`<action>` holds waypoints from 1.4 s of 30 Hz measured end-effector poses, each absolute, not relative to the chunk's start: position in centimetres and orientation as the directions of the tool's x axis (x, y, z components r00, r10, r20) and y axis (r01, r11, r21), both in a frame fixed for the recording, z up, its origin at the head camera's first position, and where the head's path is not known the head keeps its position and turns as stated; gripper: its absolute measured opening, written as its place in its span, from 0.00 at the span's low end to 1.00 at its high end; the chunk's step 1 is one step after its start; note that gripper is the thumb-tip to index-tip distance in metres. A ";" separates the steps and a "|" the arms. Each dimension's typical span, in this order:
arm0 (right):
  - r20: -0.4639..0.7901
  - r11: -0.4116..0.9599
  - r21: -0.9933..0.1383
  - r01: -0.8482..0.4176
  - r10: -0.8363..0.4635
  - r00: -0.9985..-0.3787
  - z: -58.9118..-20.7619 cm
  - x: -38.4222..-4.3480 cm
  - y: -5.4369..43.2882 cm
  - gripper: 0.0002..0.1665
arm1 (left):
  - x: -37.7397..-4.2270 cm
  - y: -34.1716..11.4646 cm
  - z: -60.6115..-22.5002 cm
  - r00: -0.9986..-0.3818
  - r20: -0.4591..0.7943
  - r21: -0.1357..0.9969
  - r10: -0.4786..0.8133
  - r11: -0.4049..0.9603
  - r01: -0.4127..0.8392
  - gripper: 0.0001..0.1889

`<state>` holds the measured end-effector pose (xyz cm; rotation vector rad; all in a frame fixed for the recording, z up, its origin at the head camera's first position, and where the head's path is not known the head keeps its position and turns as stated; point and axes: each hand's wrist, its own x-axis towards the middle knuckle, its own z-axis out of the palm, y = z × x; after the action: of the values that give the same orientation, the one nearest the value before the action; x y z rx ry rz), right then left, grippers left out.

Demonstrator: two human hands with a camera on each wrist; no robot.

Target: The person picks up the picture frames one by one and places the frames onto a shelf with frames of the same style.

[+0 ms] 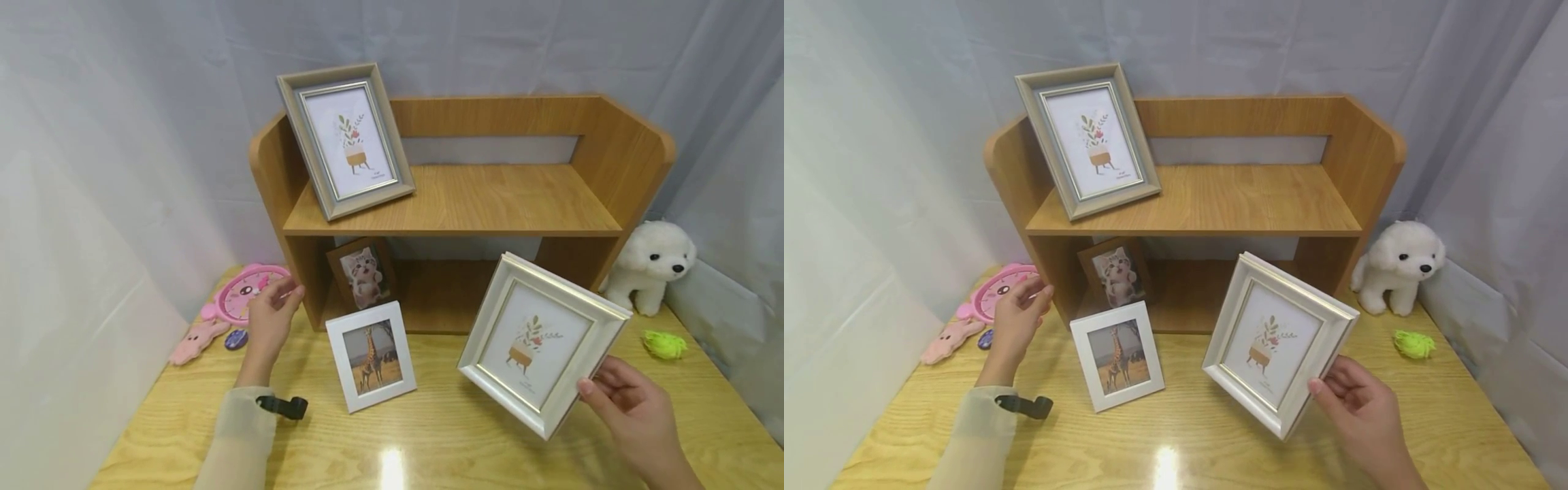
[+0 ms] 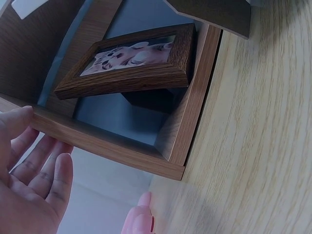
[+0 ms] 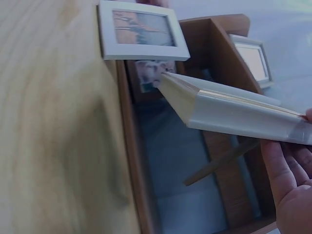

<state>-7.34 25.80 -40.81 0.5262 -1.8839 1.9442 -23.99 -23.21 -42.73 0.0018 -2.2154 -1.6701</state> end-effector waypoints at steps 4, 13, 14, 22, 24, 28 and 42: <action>0.503 -0.007 -0.864 -0.504 0.047 -0.863 -39.8 -6.9 25.9 0.23 | -24.0 -23.3 -42.8 -0.933 0.283 0.931 -0.223 0.298 0.211 0.20; 0.499 0.034 -0.866 -0.499 0.119 -0.858 -37.4 -6.2 26.7 0.24 | -24.0 -23.3 -42.6 -0.930 0.302 0.912 -0.208 0.347 0.218 0.21; 0.500 0.062 -0.866 -0.496 0.128 -0.857 -37.1 -6.1 26.7 0.24 | -24.0 -23.3 -42.6 -0.930 0.307 0.907 -0.204 0.360 0.221 0.21; 0.547 0.137 -0.837 -0.530 0.147 -0.824 -35.3 -5.9 27.1 0.22 | -24.0 -23.4 -42.7 -0.930 0.311 0.896 -0.194 0.385 0.219 0.21; 0.571 0.105 -0.821 -0.561 0.130 -0.811 -35.0 -6.0 27.1 0.22 | -24.0 -23.5 -42.7 -0.927 0.319 0.896 -0.195 0.382 0.228 0.21; 0.605 0.043 -0.795 -0.605 0.102 -0.789 -34.2 -6.1 27.1 0.19 | -24.0 -23.6 -42.8 -0.922 0.334 0.893 -0.196 0.379 0.243 0.20; 0.759 -0.389 -0.572 -0.722 0.083 -0.646 -31.9 -7.0 27.3 0.16 | -24.0 -23.4 -42.7 -0.928 0.320 0.896 -0.189 0.378 0.232 0.20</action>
<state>-6.96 27.33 -31.90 0.8891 -1.3151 2.0712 -24.03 -23.42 -42.71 -0.0370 -2.2729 -1.5678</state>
